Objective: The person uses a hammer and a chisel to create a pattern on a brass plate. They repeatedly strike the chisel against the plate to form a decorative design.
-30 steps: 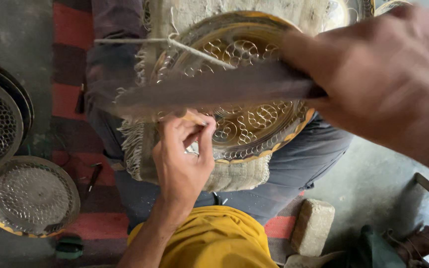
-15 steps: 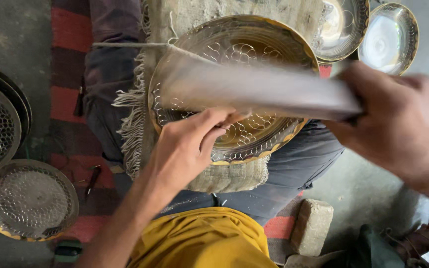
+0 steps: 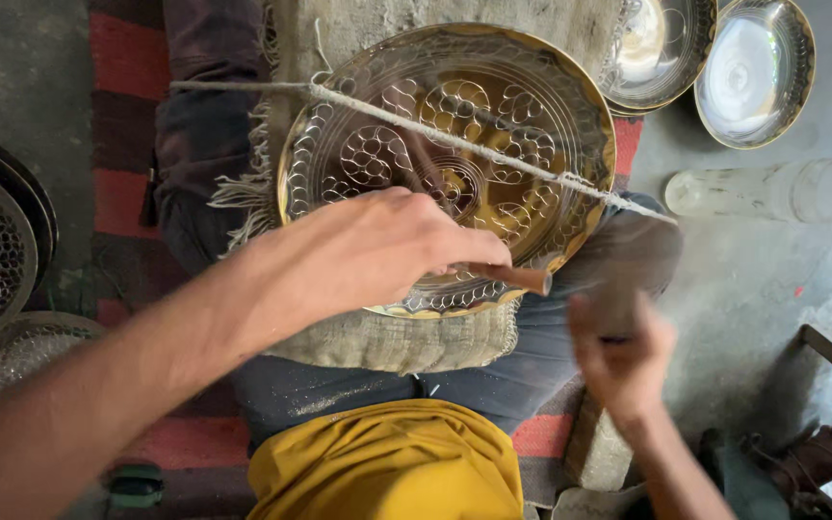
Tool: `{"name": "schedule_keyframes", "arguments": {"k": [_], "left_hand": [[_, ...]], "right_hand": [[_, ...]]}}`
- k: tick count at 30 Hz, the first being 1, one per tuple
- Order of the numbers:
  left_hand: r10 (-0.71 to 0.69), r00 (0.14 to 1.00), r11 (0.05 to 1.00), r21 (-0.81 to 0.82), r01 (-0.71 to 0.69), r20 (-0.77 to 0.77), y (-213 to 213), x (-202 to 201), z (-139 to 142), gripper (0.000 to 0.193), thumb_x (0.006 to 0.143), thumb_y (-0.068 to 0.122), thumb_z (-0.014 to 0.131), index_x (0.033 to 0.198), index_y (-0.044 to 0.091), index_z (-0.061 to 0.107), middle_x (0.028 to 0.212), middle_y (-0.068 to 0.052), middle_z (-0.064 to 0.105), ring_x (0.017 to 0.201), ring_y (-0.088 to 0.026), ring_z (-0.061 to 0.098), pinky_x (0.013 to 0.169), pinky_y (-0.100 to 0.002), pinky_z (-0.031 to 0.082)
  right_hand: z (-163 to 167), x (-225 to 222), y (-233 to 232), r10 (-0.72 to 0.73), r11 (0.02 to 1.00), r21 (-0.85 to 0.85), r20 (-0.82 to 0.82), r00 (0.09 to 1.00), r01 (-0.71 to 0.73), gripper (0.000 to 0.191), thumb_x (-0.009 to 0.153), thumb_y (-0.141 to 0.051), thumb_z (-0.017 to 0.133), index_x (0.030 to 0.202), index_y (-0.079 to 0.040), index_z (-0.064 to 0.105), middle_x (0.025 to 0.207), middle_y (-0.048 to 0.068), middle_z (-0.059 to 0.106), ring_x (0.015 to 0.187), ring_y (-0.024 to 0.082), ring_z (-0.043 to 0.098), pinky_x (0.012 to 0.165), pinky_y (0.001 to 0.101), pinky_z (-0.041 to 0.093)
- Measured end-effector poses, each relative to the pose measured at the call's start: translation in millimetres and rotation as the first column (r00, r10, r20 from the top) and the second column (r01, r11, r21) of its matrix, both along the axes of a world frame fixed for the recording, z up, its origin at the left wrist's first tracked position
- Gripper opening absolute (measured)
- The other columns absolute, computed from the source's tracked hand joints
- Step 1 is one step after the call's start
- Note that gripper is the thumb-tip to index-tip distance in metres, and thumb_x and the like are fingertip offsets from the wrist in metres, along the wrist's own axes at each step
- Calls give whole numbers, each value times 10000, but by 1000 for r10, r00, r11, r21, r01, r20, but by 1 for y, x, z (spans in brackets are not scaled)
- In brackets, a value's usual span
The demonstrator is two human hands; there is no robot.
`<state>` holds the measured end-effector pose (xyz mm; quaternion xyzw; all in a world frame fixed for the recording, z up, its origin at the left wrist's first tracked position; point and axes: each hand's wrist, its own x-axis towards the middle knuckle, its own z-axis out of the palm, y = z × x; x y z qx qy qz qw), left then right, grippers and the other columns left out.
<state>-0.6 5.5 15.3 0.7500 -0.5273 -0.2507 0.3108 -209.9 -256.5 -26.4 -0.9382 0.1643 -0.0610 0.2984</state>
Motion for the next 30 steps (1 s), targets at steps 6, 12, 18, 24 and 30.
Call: {"name": "schedule_keyframes", "arguments": {"k": [6, 12, 18, 24, 30], "left_hand": [[-255, 961, 962, 134, 240, 108, -20, 10, 12, 512, 834, -24, 622, 1246, 274, 680, 815, -105, 729, 766, -292, 743, 669, -434, 599], [-355, 909, 934, 124, 335, 219, -27, 11, 10, 355, 871, 48, 616, 1132, 269, 713, 854, -84, 733, 778, -282, 748, 649, -423, 606], [-424, 872, 903, 180, 389, 244, -35, 8, 19, 277, 860, 84, 627, 1039, 266, 733, 835, -61, 734, 793, -280, 745, 638, -416, 611], [-108, 946, 992, -22, 121, 305, -11, 2, 14, 335, 906, -10, 621, 1189, 153, 696, 765, -90, 721, 661, -218, 725, 553, -342, 611], [559, 820, 725, -410, -554, -120, 17, -41, -7, 395, 985, -52, 640, 1356, 76, 591, 1095, -148, 750, 881, -224, 759, 751, -303, 635]], "right_hand": [[-50, -35, 31, -60, 998, 49, 296, 953, 47, 211, 952, -56, 777, 838, -41, 601, 768, 72, 633, 592, 131, 552, 564, 285, 452], [-62, -38, 55, -42, 995, -74, 323, 946, 69, 170, 986, -64, 750, 884, -53, 614, 835, 74, 631, 704, 186, 601, 690, 335, 502], [-59, -22, 55, -297, 955, 38, 100, 950, 294, 213, 933, -100, 760, 756, -65, 649, 630, 47, 608, 538, 211, 572, 562, 323, 449], [-56, -13, 46, -213, 976, 80, 142, 967, 203, 213, 907, -83, 797, 769, -36, 642, 687, 45, 637, 591, 130, 597, 583, 303, 491], [-22, 21, 6, -201, 864, 482, 68, 977, 145, 107, 869, -36, 737, 901, -38, 634, 763, 73, 690, 659, 182, 691, 583, 327, 579]]}}
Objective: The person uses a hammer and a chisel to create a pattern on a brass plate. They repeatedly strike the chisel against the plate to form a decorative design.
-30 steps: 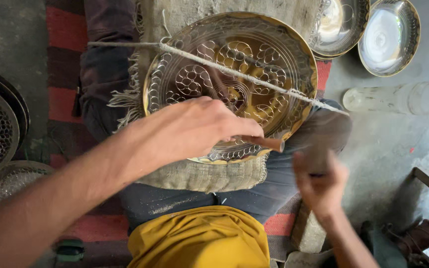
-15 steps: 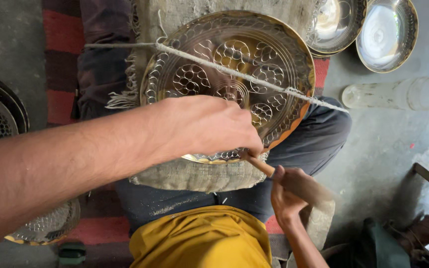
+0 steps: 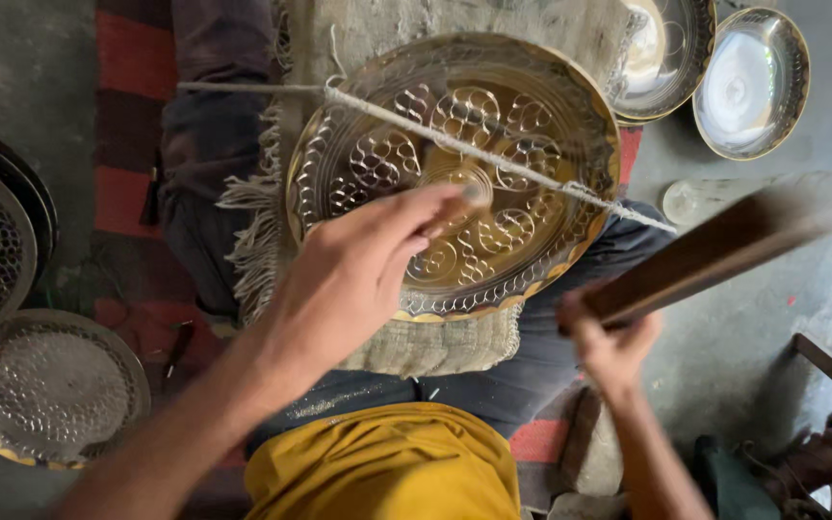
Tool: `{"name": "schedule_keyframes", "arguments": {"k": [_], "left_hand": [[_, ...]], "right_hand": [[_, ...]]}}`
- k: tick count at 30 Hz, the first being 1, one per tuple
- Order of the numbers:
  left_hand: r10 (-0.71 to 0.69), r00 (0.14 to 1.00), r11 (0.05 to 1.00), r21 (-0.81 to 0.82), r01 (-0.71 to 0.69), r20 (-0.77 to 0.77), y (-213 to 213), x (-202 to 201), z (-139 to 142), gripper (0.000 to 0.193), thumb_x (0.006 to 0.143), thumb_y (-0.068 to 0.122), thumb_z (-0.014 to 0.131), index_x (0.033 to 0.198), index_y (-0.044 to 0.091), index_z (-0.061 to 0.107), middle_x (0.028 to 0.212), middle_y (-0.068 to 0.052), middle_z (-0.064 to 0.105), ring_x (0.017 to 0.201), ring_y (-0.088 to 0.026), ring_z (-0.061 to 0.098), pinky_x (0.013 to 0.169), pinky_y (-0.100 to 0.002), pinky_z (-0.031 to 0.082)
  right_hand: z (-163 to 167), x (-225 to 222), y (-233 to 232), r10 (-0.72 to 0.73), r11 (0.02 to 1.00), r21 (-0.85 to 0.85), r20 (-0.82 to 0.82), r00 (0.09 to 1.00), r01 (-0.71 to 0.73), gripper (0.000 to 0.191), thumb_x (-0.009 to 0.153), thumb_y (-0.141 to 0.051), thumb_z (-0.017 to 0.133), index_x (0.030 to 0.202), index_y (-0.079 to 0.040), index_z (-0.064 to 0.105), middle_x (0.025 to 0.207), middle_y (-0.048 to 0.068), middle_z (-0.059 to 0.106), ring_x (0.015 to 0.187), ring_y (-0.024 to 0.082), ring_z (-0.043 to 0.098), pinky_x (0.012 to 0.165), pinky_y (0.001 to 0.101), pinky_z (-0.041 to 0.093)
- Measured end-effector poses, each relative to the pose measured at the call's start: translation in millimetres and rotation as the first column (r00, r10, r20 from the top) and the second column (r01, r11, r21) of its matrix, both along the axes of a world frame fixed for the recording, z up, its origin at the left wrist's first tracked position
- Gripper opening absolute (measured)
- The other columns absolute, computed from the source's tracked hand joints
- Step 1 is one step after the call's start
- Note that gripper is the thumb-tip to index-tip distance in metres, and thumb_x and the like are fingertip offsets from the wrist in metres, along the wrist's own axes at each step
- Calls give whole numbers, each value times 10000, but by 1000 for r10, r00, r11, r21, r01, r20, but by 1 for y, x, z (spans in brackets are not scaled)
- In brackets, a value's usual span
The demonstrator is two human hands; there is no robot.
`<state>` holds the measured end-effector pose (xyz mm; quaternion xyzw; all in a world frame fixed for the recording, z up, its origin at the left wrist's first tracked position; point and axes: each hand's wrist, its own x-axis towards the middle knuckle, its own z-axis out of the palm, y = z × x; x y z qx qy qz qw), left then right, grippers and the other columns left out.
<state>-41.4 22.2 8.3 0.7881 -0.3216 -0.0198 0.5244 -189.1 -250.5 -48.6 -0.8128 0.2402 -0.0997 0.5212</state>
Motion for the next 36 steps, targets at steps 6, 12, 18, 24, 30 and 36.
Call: {"name": "schedule_keyframes", "arguments": {"k": [6, 12, 18, 24, 30, 36], "left_hand": [[200, 967, 974, -76, -213, -156, 4, -32, -19, 338, 1004, -10, 662, 1323, 66, 577, 1112, -131, 748, 983, -243, 778, 799, -344, 616], [184, 969, 975, -95, -201, -164, 4, -31, -22, 325, 1014, -20, 648, 1321, 59, 576, 1124, -149, 740, 1011, -251, 781, 824, -343, 621], [202, 967, 971, -97, -219, -158, 3, -34, -25, 370, 990, -44, 664, 1338, 50, 582, 1138, -150, 748, 1016, -240, 778, 837, -317, 641], [295, 934, 934, -146, -327, -201, -4, -48, -26, 270, 1002, -66, 669, 1239, 25, 578, 1182, -145, 736, 1077, -213, 766, 889, -303, 656], [379, 864, 863, -210, -459, -331, -14, -62, -32, 329, 1010, -72, 660, 1287, -10, 493, 1094, -105, 719, 1043, -166, 758, 879, -274, 643], [386, 863, 853, -229, -469, -326, -16, -63, -35, 292, 1018, -65, 661, 1234, -14, 471, 1086, -117, 717, 1030, -160, 755, 879, -264, 640]], "right_hand": [[75, 64, -34, 435, 901, -13, 60, 899, -435, 113, 924, -27, 679, 959, -69, 580, 773, 104, 686, 706, 192, 724, 666, 350, 607], [131, 117, -20, 431, 539, -626, -370, 823, -564, 246, 839, -104, 767, 860, 15, 553, 622, 103, 607, 558, 209, 670, 532, 366, 538], [162, 142, 10, 575, 271, -688, -445, 687, -673, 228, 801, -92, 785, 899, -21, 592, 681, 120, 661, 596, 252, 683, 544, 389, 546], [175, 157, 20, 346, 15, -633, -723, 598, -774, 128, 886, -172, 757, 979, -119, 687, 608, 38, 675, 478, 227, 663, 520, 396, 528], [174, 161, 18, 444, 81, -640, -663, 603, -764, 195, 850, -186, 764, 1012, -109, 687, 635, 51, 670, 522, 241, 667, 549, 401, 538], [196, 170, 40, 503, -46, -700, -633, 589, -713, 230, 810, -197, 792, 1002, -119, 692, 637, 60, 665, 550, 271, 666, 525, 428, 516]]}}
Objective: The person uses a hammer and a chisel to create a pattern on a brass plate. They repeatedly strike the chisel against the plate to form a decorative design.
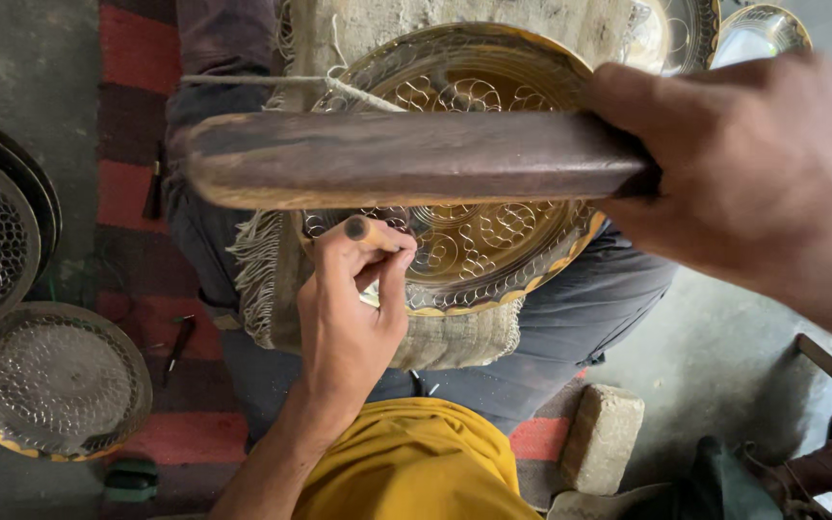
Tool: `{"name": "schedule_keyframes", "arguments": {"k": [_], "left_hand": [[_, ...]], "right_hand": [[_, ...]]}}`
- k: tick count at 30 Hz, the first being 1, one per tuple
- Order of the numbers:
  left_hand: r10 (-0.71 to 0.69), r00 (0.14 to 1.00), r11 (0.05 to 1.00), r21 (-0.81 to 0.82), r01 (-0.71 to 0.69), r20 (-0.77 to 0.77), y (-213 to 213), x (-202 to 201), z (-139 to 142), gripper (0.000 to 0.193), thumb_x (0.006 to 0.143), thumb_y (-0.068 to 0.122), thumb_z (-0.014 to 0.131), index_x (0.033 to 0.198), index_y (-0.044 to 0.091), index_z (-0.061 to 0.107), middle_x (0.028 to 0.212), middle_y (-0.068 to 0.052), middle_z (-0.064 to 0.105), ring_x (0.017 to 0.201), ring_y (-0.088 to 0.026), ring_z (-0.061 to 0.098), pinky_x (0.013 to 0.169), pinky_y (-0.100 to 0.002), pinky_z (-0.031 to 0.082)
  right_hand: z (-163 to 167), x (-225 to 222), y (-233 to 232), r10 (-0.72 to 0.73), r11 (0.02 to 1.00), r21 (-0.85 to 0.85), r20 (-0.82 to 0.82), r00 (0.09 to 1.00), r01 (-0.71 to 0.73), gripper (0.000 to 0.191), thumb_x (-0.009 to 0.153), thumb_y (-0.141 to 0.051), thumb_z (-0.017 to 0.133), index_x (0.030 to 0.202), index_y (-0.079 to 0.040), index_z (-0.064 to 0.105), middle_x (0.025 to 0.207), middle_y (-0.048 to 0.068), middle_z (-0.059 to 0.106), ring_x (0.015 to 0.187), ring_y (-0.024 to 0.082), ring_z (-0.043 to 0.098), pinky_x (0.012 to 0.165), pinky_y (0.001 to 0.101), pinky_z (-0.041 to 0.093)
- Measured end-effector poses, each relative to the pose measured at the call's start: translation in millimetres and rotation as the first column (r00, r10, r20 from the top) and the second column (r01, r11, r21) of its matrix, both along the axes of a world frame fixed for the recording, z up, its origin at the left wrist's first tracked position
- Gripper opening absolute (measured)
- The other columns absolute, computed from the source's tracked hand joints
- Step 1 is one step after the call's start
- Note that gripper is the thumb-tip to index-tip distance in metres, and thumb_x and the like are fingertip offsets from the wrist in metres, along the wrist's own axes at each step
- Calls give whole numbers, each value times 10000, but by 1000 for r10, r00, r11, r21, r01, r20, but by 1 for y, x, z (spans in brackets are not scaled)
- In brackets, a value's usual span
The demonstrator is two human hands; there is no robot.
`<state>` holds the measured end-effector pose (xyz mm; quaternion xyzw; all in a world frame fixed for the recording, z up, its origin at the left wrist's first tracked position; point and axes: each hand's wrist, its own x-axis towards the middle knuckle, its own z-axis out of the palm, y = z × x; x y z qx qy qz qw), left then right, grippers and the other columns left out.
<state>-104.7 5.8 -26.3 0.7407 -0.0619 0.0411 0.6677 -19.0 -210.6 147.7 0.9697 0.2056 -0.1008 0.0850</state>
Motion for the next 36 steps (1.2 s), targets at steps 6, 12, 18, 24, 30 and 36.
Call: {"name": "schedule_keyframes", "arguments": {"k": [6, 12, 18, 24, 30, 36], "left_hand": [[3, 1000, 999, 33, -3, -7, -1, 0, 2, 272, 1018, -65, 672, 1207, -2, 485, 1072, -109, 729, 1015, -157, 764, 868, -266, 633], [-38, 999, 997, 68, 36, 18, 2, 3, 3, 304, 995, -45, 689, 1250, 11, 534, 1082, -96, 745, 1026, -173, 776, 874, -277, 654], [-109, 994, 988, 105, 111, -25, 4, 12, 7, 272, 960, -22, 699, 1213, 13, 603, 1050, -118, 766, 991, -212, 798, 835, -299, 656], [-296, 954, 923, 270, 275, 40, 14, 28, 10, 289, 950, 2, 722, 1215, 53, 617, 1070, -150, 772, 952, -236, 792, 761, -341, 647], [-527, 844, 823, 302, 481, 94, 19, 50, 12, 384, 939, 24, 706, 1305, 79, 605, 1028, -153, 774, 871, -250, 784, 702, -341, 655], [-731, 683, 623, 423, 658, 15, 14, 72, 14, 451, 955, -12, 624, 1389, 101, 574, 929, -182, 754, 712, -219, 754, 534, -278, 638]], "right_hand": [[3, 6, 8, -50, 987, 149, -19, 999, 52, 283, 852, -235, 806, 1046, -91, 659, 726, 109, 676, 585, 238, 680, 546, 403, 535], [-12, 1, 0, 9, 999, 46, -88, 996, -5, 227, 876, -207, 748, 1064, -121, 654, 748, 71, 700, 571, 265, 673, 518, 402, 520], [-10, -3, -3, -51, 998, 45, -60, 997, 54, 229, 860, -209, 761, 1033, -114, 646, 772, 58, 720, 534, 244, 668, 493, 392, 512], [-29, -20, -23, -187, 982, 2, -143, 972, 189, 209, 913, -216, 719, 1061, -104, 623, 752, 55, 680, 553, 210, 668, 552, 365, 547], [-63, -65, -55, -270, 928, 268, 3, 963, 260, 252, 851, -146, 803, 1010, -46, 635, 816, 106, 704, 695, 250, 699, 639, 392, 552], [-114, -116, -59, -532, 594, 691, -48, 846, 412, 181, 929, -122, 809, 933, -45, 645, 791, 64, 672, 651, 136, 640, 649, 306, 518]]}}
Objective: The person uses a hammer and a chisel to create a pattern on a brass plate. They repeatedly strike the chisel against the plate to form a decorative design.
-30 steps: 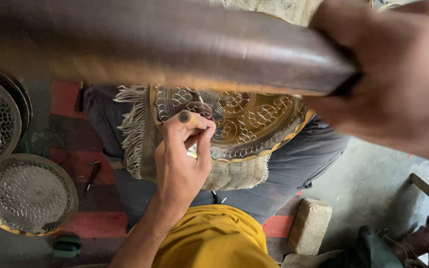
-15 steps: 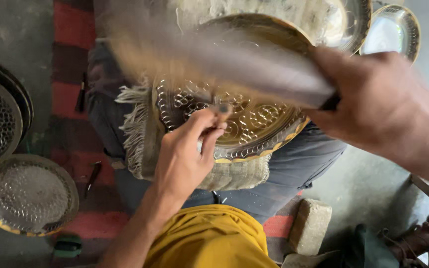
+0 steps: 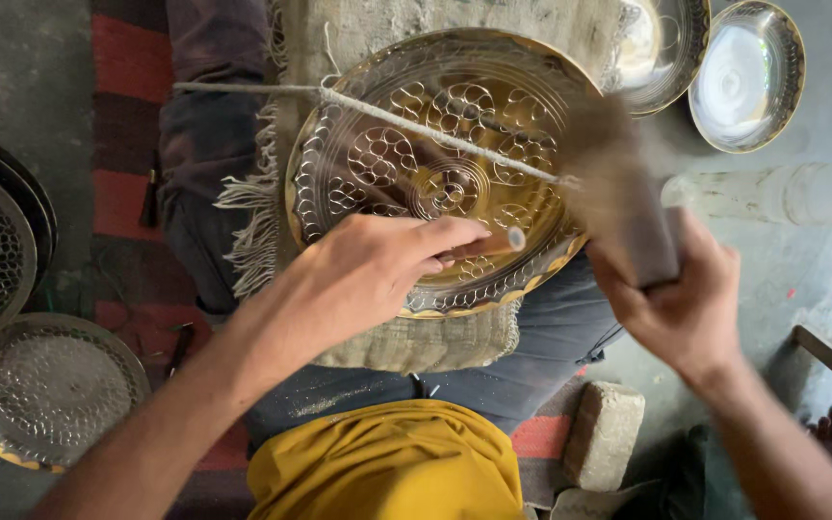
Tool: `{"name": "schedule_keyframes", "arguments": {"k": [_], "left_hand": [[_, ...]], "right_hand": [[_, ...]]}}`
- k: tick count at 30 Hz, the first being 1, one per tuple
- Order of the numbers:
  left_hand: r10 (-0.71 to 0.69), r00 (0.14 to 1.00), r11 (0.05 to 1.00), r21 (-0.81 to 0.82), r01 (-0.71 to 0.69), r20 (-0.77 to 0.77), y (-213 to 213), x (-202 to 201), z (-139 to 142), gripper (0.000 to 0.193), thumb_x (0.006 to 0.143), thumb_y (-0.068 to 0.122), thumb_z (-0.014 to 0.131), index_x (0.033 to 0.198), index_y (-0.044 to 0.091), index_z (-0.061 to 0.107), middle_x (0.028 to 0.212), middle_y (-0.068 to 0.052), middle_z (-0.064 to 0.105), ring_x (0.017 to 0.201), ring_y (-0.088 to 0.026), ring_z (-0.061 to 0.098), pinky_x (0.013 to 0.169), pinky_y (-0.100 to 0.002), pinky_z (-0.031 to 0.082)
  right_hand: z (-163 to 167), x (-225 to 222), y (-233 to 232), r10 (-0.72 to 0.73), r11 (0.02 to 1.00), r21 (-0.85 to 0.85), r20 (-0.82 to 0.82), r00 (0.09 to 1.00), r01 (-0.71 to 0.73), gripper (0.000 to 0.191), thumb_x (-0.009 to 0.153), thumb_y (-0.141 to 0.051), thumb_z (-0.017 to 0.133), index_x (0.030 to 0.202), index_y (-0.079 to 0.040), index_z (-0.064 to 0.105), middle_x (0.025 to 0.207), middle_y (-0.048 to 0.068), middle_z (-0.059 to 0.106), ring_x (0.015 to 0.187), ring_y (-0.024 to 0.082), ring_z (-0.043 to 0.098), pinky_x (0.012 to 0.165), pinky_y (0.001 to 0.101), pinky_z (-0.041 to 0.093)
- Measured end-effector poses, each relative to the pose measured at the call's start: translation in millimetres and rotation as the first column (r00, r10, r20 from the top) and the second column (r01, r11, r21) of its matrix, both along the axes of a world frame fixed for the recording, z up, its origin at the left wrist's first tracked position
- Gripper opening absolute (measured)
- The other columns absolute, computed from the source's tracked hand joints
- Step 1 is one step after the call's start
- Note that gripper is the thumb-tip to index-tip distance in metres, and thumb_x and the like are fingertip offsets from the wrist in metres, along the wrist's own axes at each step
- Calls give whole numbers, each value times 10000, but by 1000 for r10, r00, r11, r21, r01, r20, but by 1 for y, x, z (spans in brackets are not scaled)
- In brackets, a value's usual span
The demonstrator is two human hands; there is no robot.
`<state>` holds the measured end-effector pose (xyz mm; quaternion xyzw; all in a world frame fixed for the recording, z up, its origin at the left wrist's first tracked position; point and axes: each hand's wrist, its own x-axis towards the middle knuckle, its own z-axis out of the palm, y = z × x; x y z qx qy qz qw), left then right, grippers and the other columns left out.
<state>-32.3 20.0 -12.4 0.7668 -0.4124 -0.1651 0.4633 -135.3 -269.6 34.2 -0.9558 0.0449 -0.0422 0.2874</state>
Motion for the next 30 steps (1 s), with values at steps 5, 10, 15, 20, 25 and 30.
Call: {"name": "schedule_keyframes", "arguments": {"k": [5, 10, 15, 20, 25, 30], "left_hand": [[-200, 978, 950, 233, 208, -55, -5, 12, 10, 552, 937, -94, 534, 1413, 181, 581, 835, -137, 736, 600, -211, 722, 480, -294, 612], [-315, 945, 924, 198, 326, -88, -14, 23, 19, 584, 867, -109, 572, 1353, 211, 633, 837, -102, 752, 638, -202, 737, 587, -361, 611], [-446, 868, 885, 251, 392, 218, -23, 32, 25, 616, 722, -81, 658, 1266, 207, 679, 817, -136, 741, 737, -284, 743, 668, -415, 605], [-598, 794, 761, 387, 521, 107, -35, 39, 31, 428, 824, 0, 691, 1181, 236, 686, 849, -109, 742, 780, -305, 742, 656, -441, 596], [-598, 796, 709, 401, 580, -93, -42, 42, 31, 514, 839, -23, 661, 1245, 292, 652, 779, -76, 753, 739, -255, 765, 655, -440, 606], [-532, 836, 826, 302, 476, 137, -42, 42, 27, 632, 772, -6, 724, 1332, 272, 633, 796, -120, 742, 745, -299, 745, 701, -430, 597]], "right_hand": [[-29, -37, 3, -117, 992, 55, -3, 993, 117, 210, 904, -111, 803, 925, -42, 605, 766, 49, 625, 647, 129, 553, 594, 299, 467], [-58, -72, 23, -165, 985, 65, 69, 984, 160, 235, 883, -71, 813, 868, -33, 582, 717, 60, 548, 596, 133, 484, 558, 297, 417], [-91, -98, 47, -310, 943, 169, 134, 941, 286, 244, 912, -37, 785, 848, -50, 550, 698, 39, 559, 581, 109, 474, 577, 283, 429], [-110, -113, 61, -395, 917, 121, 164, 904, 379, 200, 929, -30, 783, 831, -53, 610, 705, 44, 596, 613, 96, 556, 585, 288, 440], [-116, -115, 60, -550, 833, 12, -79, 831, 552, 260, 916, -85, 786, 733, -28, 610, 623, 98, 600, 551, 165, 584, 551, 328, 454], [-116, -105, 52, -504, 772, 495, 94, 859, 399, 214, 975, -87, 730, 979, -7, 531, 854, 63, 699, 791, 129, 694, 743, 269, 564]]}}
